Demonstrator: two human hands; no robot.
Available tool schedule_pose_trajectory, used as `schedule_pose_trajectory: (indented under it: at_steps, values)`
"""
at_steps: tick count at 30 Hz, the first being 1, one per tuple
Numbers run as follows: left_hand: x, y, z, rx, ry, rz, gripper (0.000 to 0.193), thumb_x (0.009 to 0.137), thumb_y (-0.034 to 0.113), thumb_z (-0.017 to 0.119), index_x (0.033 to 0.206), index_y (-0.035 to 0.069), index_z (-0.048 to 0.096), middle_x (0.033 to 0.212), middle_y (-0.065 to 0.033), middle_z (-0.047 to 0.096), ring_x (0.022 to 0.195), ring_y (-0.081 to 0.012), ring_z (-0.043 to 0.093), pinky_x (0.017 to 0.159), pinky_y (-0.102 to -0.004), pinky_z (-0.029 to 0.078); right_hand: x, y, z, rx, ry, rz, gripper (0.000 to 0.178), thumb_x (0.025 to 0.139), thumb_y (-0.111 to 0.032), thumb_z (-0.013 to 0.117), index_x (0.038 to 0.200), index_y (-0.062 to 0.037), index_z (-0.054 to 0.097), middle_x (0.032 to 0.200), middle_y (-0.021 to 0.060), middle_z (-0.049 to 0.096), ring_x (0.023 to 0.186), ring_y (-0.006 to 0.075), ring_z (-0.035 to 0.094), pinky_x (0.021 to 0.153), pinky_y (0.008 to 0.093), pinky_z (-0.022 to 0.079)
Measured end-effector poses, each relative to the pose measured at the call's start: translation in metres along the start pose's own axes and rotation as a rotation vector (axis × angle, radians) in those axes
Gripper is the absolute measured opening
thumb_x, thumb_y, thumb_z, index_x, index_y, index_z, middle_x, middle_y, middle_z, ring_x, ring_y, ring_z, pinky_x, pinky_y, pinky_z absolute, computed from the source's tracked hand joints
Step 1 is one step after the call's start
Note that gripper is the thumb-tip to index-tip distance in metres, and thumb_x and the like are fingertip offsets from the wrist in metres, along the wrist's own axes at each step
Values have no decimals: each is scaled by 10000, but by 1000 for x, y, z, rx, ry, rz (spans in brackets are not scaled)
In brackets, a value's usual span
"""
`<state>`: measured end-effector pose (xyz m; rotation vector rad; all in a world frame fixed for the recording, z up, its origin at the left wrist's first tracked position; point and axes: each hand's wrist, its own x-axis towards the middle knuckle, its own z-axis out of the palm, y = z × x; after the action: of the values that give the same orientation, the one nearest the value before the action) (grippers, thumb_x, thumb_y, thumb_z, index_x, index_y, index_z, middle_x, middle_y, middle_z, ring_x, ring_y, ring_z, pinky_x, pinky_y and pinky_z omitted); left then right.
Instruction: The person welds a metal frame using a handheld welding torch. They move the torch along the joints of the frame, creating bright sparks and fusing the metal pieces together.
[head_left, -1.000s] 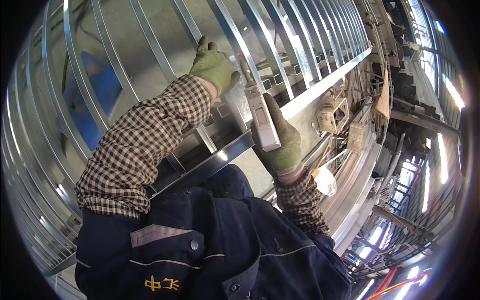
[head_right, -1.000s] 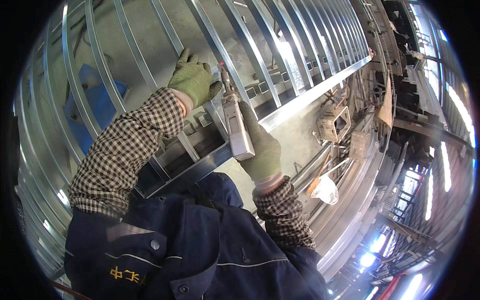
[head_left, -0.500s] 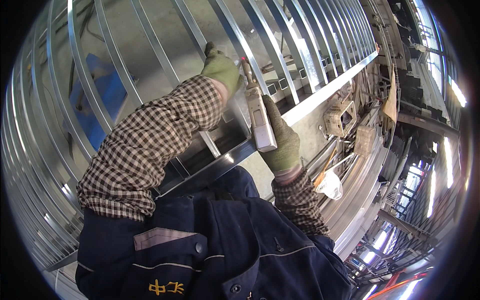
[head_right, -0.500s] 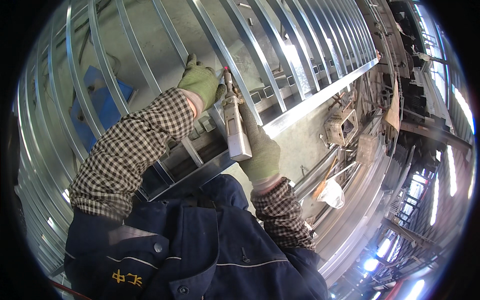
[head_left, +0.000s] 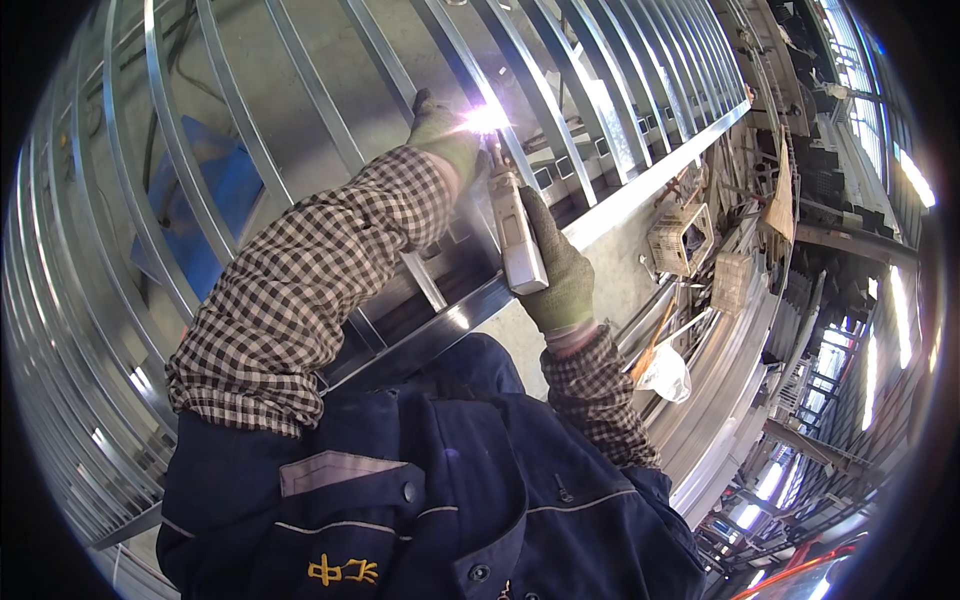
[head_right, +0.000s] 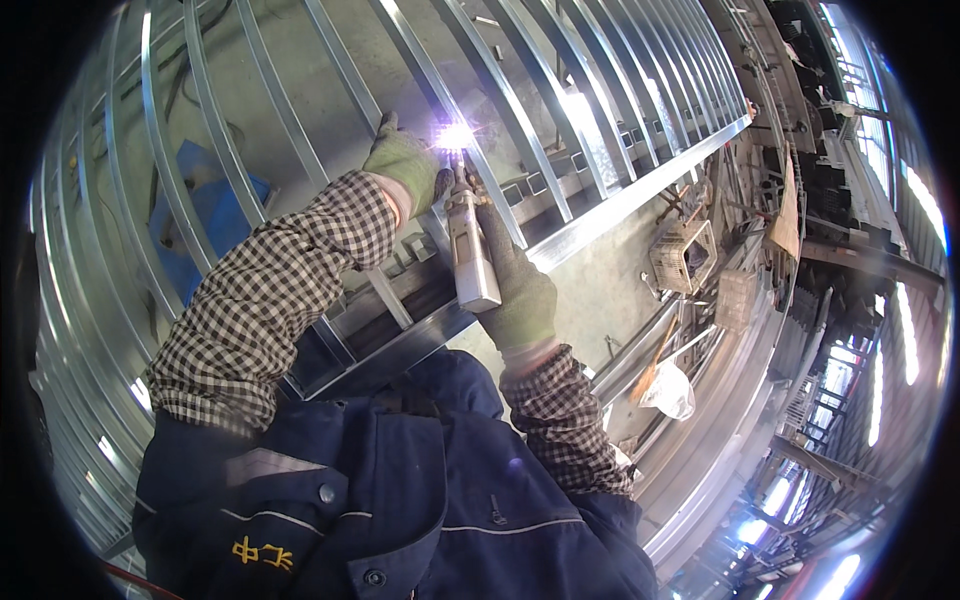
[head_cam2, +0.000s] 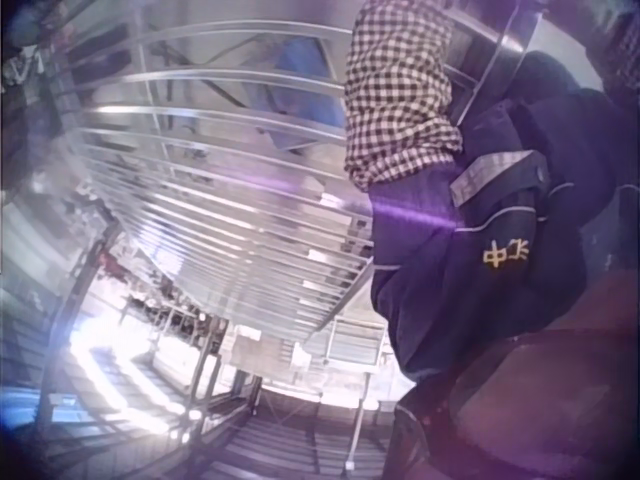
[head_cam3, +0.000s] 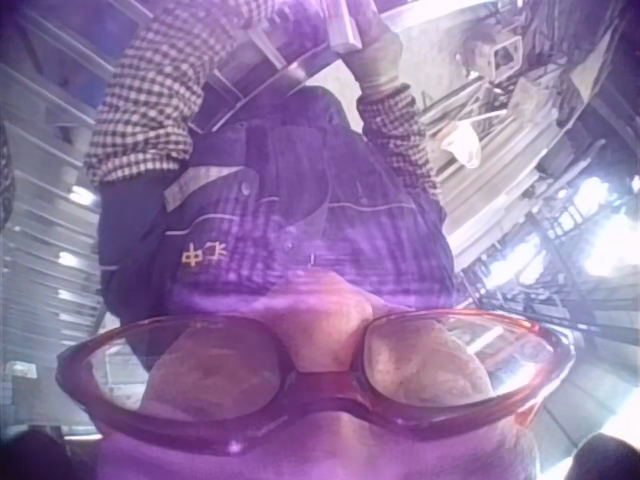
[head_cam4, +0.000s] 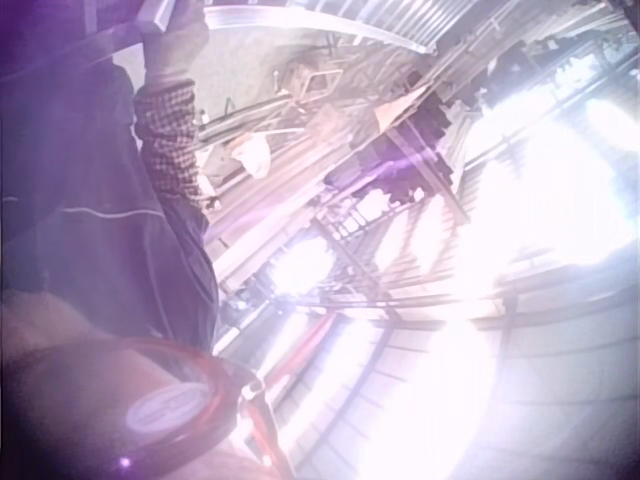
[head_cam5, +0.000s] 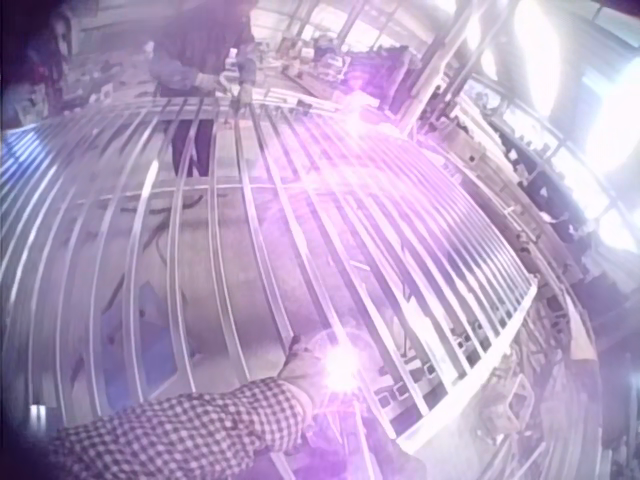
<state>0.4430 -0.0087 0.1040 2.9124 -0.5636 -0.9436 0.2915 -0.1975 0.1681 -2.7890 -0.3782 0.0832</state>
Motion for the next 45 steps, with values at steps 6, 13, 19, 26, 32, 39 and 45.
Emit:
schedule_pose_trajectory:
  at_steps: [6,13,19,26,32,39,45]
  values:
    - [-6,0,3,98,164,-60,513,1082,410,509,1544,204,596,1574,-73,624,1456,-289,586,1293,-585,290,-1,3,2,0,-7,-23,941,865,-264,827,1689,-259,372,1142,163,760,957,384,773,751,470,618]
    - [-21,-4,-3,-58,239,-8,496,1086,380,497,1539,207,601,1580,-57,620,1470,-279,572,1290,-585,296,-2,2,0,-30,-46,10,953,849,-240,843,1682,-254,380,1148,159,768,967,384,776,761,464,626]
    - [-26,-3,-1,12,274,-15,487,1100,365,472,1546,215,596,1590,-45,613,1478,-266,566,1290,-583,295,-5,3,0,-16,0,-19,927,850,-209,849,1667,-237,412,1142,165,778,959,384,783,771,453,634]
    - [-17,-8,-7,8,186,4,470,1099,369,474,1529,239,611,1558,-37,641,1446,-269,597,1289,-598,293,-8,5,3,4,-10,-3,940,857,-239,836,1682,-262,385,1126,159,762,966,372,775,760,461,619]
    - [-13,-11,1,-4,199,14,443,1112,388,450,1479,249,655,1550,-35,645,1424,-269,614,1285,-593,307,-10,4,2,11,-7,-5,935,865,-239,831,1684,-254,380,1119,158,767,953,370,777,764,454,625]
    - [-19,-14,20,-40,400,22,478,1102,427,462,1484,196,632,1496,-103,668,1438,-312,587,1294,-550,306,-10,2,1,38,-6,3,914,877,-243,819,1681,-248,385,1154,153,770,985,368,773,797,453,622]
    - [-80,-3,18,-473,648,-64,532,1056,401,574,1459,56,600,1394,-193,703,1354,-381,623,1184,-477,471,-14,11,-10,216,46,-52,868,881,-192,809,1661,-219,429,1041,180,775,934,384,777,774,449,625]
